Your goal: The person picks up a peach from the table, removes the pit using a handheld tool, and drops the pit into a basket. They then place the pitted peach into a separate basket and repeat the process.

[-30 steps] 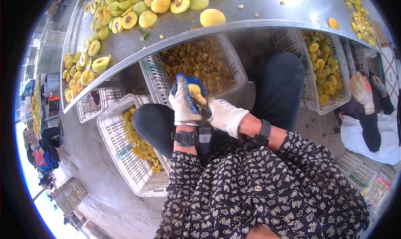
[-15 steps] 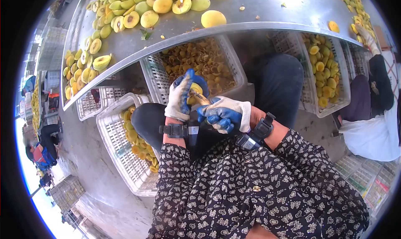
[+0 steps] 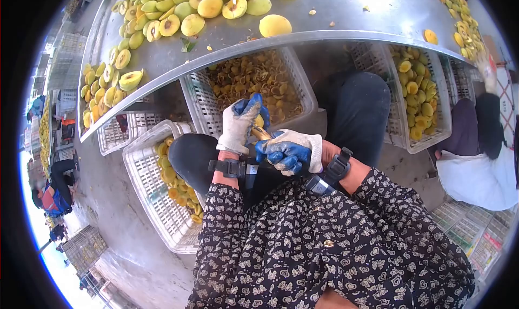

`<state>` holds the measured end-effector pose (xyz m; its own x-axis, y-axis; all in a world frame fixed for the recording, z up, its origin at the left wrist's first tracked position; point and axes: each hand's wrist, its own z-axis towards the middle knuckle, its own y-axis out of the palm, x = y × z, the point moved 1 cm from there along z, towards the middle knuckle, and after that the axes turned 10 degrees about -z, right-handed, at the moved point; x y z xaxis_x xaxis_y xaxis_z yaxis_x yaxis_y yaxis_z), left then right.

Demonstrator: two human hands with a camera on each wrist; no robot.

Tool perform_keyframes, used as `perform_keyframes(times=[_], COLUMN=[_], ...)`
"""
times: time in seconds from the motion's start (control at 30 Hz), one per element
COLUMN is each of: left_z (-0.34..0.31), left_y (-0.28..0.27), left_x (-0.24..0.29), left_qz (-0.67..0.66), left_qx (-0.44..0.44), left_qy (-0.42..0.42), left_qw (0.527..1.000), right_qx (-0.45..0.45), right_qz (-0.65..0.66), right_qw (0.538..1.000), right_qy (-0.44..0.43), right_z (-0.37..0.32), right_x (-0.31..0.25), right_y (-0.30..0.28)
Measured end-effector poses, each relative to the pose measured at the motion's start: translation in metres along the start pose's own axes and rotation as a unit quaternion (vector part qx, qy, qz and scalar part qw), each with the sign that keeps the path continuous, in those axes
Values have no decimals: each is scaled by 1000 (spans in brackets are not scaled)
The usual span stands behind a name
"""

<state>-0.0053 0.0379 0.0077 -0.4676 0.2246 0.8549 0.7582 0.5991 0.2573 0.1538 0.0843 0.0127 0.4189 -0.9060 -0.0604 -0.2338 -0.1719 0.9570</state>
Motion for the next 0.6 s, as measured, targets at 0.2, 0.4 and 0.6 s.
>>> perform_keyframes(times=[0.2,0.4,0.6], left_z=[-7,8,-34], left_y=[7,5,-70], left_x=[8,12,57], left_qz=[-157,-395,-268], left_qx=[-37,26,81], left_qy=[-49,33,266], left_qw=[986,918,923], right_qx=[-41,30,433], right_qz=[70,-56,-780], right_qw=[996,992,450], right_qy=[-18,-109,-44], right_z=[-6,-7,-2], right_x=[2,-10,-35], right_y=[22,41,0])
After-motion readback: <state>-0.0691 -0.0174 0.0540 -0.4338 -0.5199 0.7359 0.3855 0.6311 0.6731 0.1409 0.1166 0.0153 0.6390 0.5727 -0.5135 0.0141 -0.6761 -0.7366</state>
